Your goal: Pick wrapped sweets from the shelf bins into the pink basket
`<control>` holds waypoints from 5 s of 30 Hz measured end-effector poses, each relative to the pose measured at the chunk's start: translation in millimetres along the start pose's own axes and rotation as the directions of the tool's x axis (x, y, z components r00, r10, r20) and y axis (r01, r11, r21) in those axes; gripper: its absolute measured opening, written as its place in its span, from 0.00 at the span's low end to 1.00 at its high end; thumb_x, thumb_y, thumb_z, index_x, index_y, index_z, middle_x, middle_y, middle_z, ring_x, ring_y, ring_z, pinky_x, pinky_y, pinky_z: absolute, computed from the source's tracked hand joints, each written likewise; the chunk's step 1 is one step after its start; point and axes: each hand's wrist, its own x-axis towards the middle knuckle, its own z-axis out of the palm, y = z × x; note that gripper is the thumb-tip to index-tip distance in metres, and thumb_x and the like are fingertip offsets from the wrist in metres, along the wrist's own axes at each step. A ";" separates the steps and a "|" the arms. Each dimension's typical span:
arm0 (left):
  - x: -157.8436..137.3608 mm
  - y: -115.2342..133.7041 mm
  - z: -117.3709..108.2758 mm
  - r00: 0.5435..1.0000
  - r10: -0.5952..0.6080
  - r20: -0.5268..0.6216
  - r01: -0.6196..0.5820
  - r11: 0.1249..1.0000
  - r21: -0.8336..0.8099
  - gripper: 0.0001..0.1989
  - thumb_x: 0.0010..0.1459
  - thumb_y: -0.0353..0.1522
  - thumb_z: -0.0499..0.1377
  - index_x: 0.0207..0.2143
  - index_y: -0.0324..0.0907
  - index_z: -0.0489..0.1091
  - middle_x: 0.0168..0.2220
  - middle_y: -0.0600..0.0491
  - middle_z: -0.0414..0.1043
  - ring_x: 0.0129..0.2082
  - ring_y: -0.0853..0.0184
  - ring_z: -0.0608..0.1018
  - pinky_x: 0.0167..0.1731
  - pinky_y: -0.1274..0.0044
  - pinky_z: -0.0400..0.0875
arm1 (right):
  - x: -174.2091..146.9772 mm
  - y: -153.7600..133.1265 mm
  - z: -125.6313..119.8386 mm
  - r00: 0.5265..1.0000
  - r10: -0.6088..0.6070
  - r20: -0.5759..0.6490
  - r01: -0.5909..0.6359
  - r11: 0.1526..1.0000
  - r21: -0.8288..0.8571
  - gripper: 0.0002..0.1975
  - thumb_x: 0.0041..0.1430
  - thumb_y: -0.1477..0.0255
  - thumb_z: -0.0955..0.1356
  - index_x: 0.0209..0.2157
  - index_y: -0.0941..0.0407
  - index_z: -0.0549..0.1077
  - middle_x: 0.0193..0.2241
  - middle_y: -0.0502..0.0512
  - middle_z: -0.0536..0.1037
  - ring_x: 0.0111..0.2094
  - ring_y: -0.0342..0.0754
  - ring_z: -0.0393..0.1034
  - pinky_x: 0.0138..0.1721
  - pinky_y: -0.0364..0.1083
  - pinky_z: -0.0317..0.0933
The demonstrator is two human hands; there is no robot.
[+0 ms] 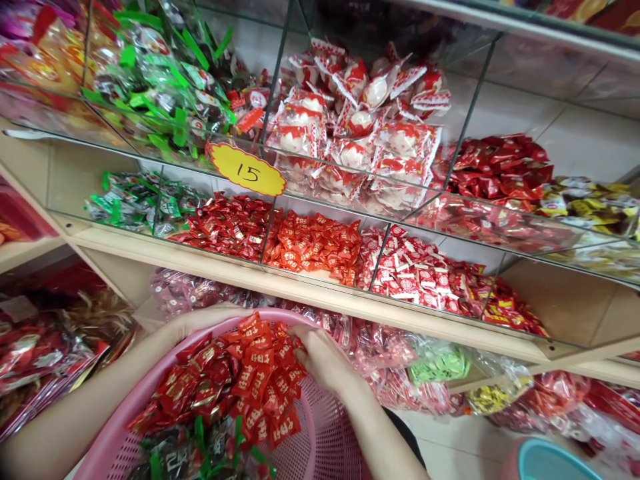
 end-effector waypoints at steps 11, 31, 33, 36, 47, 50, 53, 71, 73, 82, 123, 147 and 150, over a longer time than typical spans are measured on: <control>-1.4 -1.0 0.4 1.000 -0.024 -0.014 0.024 0.999 -0.048 0.24 0.52 0.45 0.59 0.42 0.33 0.75 0.41 0.44 0.75 0.38 0.60 0.77 0.44 0.72 0.69 | 0.2 -13.6 5.3 0.996 0.040 0.076 -0.022 0.974 -0.227 0.18 0.54 0.83 0.61 0.44 0.55 0.71 0.41 0.57 0.76 0.44 0.48 0.69 0.45 0.46 0.61; 4.4 -8.3 -4.1 1.000 0.021 -0.011 -0.021 1.000 0.008 0.25 0.52 0.47 0.58 0.41 0.34 0.75 0.40 0.45 0.76 0.39 0.60 0.76 0.43 0.73 0.69 | 3.2 -17.6 4.5 0.999 0.001 -0.048 -0.007 0.993 -0.120 0.10 0.61 0.73 0.61 0.42 0.55 0.70 0.41 0.56 0.74 0.41 0.49 0.70 0.43 0.47 0.63; 5.5 -9.4 -4.8 1.000 0.020 -0.009 -0.020 1.000 0.010 0.25 0.52 0.47 0.58 0.42 0.34 0.75 0.41 0.45 0.76 0.39 0.60 0.76 0.43 0.73 0.68 | 4.4 -23.6 -2.6 0.992 -0.014 -0.122 0.003 0.996 -0.085 0.11 0.62 0.72 0.60 0.42 0.55 0.71 0.40 0.57 0.75 0.40 0.48 0.70 0.42 0.46 0.63; 4.9 -8.6 -4.2 1.000 -0.005 -0.017 0.005 1.000 0.000 0.26 0.52 0.47 0.58 0.41 0.34 0.75 0.40 0.44 0.76 0.38 0.60 0.77 0.41 0.73 0.69 | 6.8 -33.4 -22.2 0.970 -0.041 -0.241 0.039 0.999 -0.013 0.11 0.63 0.70 0.60 0.39 0.55 0.72 0.37 0.55 0.77 0.37 0.47 0.71 0.39 0.45 0.63; 0.7 -3.5 -1.8 1.000 -0.001 -0.028 0.001 1.000 -0.001 0.25 0.51 0.48 0.59 0.38 0.34 0.76 0.38 0.46 0.76 0.38 0.60 0.77 0.42 0.73 0.70 | 53.5 -9.7 -121.0 0.921 0.059 -0.386 -0.334 0.631 -0.700 0.13 0.60 0.79 0.59 0.38 0.60 0.73 0.37 0.64 0.76 0.38 0.52 0.70 0.35 0.46 0.58; -0.3 -4.9 -2.6 0.999 0.008 -0.032 -0.008 1.000 0.016 0.26 0.51 0.48 0.58 0.39 0.34 0.76 0.39 0.45 0.76 0.39 0.59 0.76 0.43 0.73 0.69 | 65.0 -9.9 -121.2 0.941 0.129 -0.314 -0.338 0.440 -0.832 0.15 0.58 0.83 0.58 0.37 0.62 0.74 0.36 0.69 0.77 0.43 0.58 0.69 0.38 0.50 0.56; -1.3 -5.0 -3.0 1.000 0.008 -0.027 -0.007 1.000 0.009 0.24 0.51 0.47 0.58 0.38 0.35 0.76 0.37 0.47 0.77 0.38 0.60 0.77 0.42 0.73 0.69 | 69.8 -14.8 -119.2 0.941 0.201 -0.273 -0.334 0.407 -0.850 0.16 0.58 0.84 0.57 0.37 0.63 0.75 0.36 0.69 0.78 0.42 0.58 0.71 0.40 0.51 0.54; 1.5 -9.5 -3.9 0.999 0.003 -0.049 -0.003 1.000 -0.002 0.27 0.50 0.49 0.59 0.40 0.35 0.75 0.40 0.45 0.76 0.41 0.57 0.76 0.43 0.72 0.70 | 61.0 -10.2 -116.4 0.933 0.099 -0.346 -0.357 0.385 -0.851 0.14 0.58 0.82 0.57 0.36 0.63 0.74 0.35 0.68 0.75 0.40 0.57 0.69 0.36 0.49 0.54; 2.4 -10.0 -3.3 0.999 0.000 -0.038 -0.001 1.000 -0.028 0.27 0.49 0.49 0.59 0.40 0.35 0.76 0.40 0.44 0.76 0.40 0.57 0.77 0.41 0.72 0.70 | 55.0 -13.5 -117.6 0.920 0.031 -0.391 -0.369 0.410 -0.834 0.13 0.58 0.81 0.58 0.35 0.62 0.72 0.34 0.66 0.74 0.38 0.56 0.67 0.35 0.48 0.55; 3.8 -12.0 -4.4 1.000 0.007 -0.028 -0.007 1.000 -0.004 0.27 0.50 0.49 0.58 0.40 0.34 0.76 0.40 0.44 0.76 0.40 0.58 0.76 0.43 0.71 0.69 | 26.5 -47.4 -77.8 0.893 -0.087 -0.441 -0.025 0.970 -0.242 0.04 0.56 0.75 0.62 0.28 0.55 0.66 0.28 0.52 0.72 0.30 0.46 0.66 0.33 0.43 0.57; 0.5 -5.2 -3.8 0.999 0.043 0.003 -0.043 0.998 0.045 0.26 0.53 0.48 0.57 0.41 0.34 0.75 0.41 0.46 0.76 0.41 0.59 0.76 0.45 0.73 0.68 | 3.4 -19.2 -17.1 0.976 0.211 -0.054 -0.217 0.931 -0.294 0.04 0.50 0.76 0.62 0.24 0.55 0.62 0.22 0.49 0.71 0.23 0.40 0.60 0.26 0.41 0.44; -2.0 -2.5 -0.6 1.000 -0.008 -0.019 0.008 1.000 -0.013 0.24 0.51 0.47 0.58 0.42 0.38 0.75 0.41 0.49 0.76 0.40 0.61 0.77 0.44 0.74 0.69 | 3.2 -26.1 -14.7 0.973 0.230 0.023 -0.187 0.845 -0.502 0.03 0.52 0.77 0.63 0.27 0.56 0.67 0.25 0.52 0.73 0.28 0.45 0.67 0.26 0.44 0.44; -2.6 -1.8 -0.4 1.000 -0.008 -0.016 0.008 1.000 -0.008 0.24 0.52 0.47 0.58 0.42 0.38 0.75 0.41 0.48 0.76 0.40 0.61 0.77 0.45 0.74 0.69 | 3.4 -26.2 -12.8 0.976 0.215 0.026 -0.172 0.842 -0.512 0.04 0.51 0.78 0.63 0.27 0.56 0.68 0.26 0.52 0.75 0.29 0.45 0.68 0.27 0.44 0.45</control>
